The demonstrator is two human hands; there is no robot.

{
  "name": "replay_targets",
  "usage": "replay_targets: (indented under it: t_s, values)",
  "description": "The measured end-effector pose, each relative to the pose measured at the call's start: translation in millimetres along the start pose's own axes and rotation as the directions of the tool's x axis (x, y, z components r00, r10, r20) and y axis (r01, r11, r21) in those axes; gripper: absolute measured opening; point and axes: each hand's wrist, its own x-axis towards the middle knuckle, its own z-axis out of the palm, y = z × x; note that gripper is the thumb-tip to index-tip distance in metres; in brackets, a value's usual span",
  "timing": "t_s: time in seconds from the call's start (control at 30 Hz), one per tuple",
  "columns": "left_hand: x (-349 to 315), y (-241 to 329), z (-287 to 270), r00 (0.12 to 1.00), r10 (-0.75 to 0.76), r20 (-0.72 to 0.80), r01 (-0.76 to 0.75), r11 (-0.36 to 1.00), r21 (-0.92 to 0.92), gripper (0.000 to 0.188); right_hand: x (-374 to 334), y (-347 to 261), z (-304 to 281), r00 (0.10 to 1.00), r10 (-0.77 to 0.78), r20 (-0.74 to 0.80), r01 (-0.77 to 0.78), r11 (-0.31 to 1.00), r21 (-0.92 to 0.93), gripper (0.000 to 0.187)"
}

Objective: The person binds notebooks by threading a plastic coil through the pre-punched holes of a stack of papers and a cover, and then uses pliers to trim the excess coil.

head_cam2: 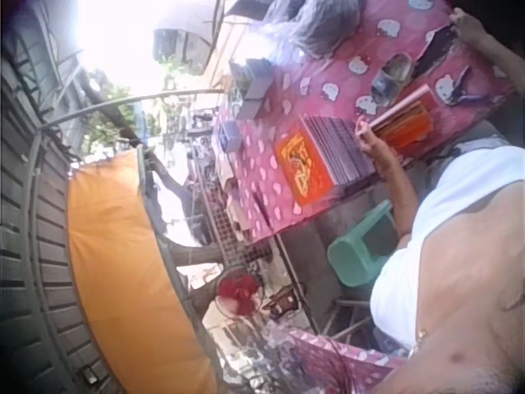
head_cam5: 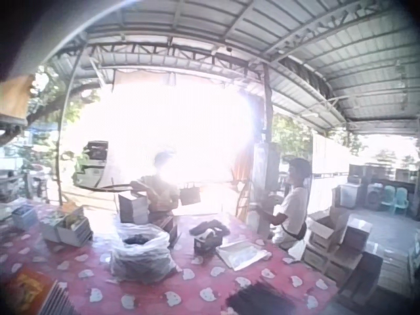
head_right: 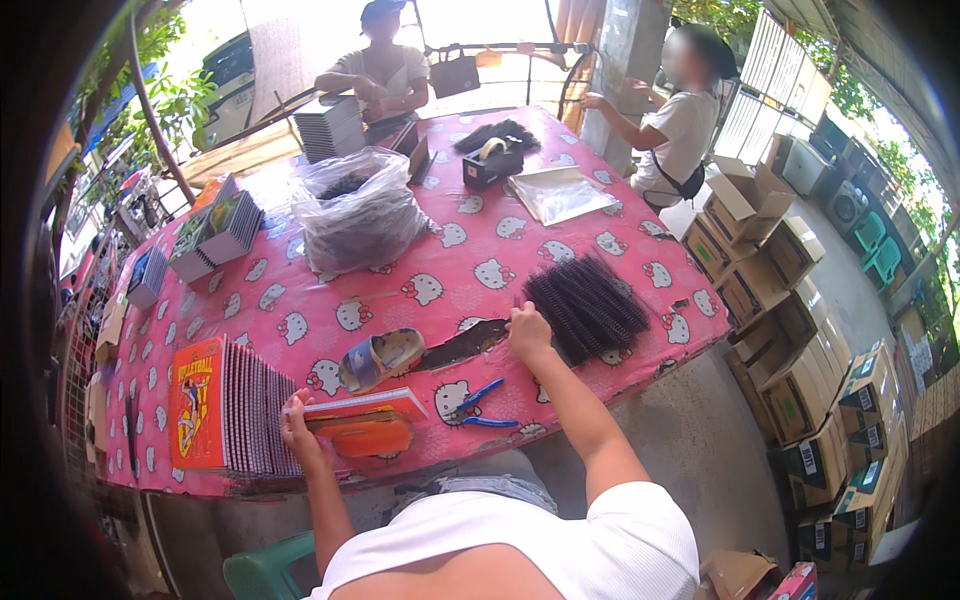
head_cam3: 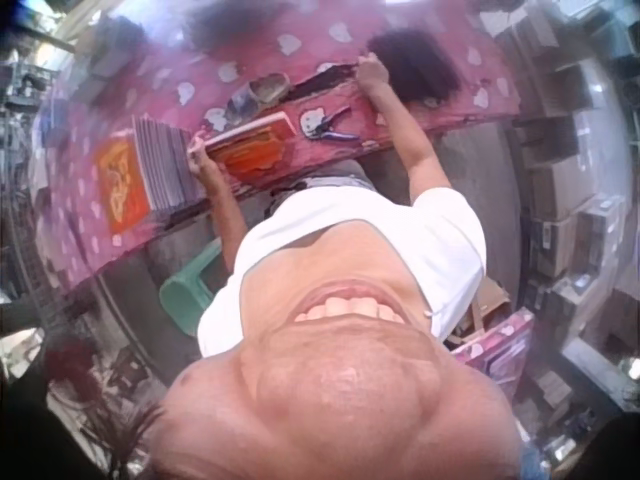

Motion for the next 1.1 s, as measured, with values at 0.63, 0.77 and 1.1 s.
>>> replay_targets:
  t_s: [0.63, 0.77, 1.1]
  values:
    - [-6, -10, 6, 0.989, 0.123, -0.081, -0.120, 0.992, 0.048, 0.019, -12, -53, -29, 0.995, -0.070, -0.072, 0.089, 0.945, 0.315, 0.022]
    - [-6, -11, 5, 0.985, 0.152, -0.082, -0.145, 0.986, 0.085, 0.018, -22, -72, -41, 0.993, -0.092, -0.068, 0.111, 0.928, 0.357, 0.024]
    - [-8, -12, 8, 0.981, 0.164, -0.100, -0.155, 0.983, 0.098, 0.019, -29, -82, -49, 0.982, -0.172, -0.074, 0.185, 0.826, 0.532, 0.019]
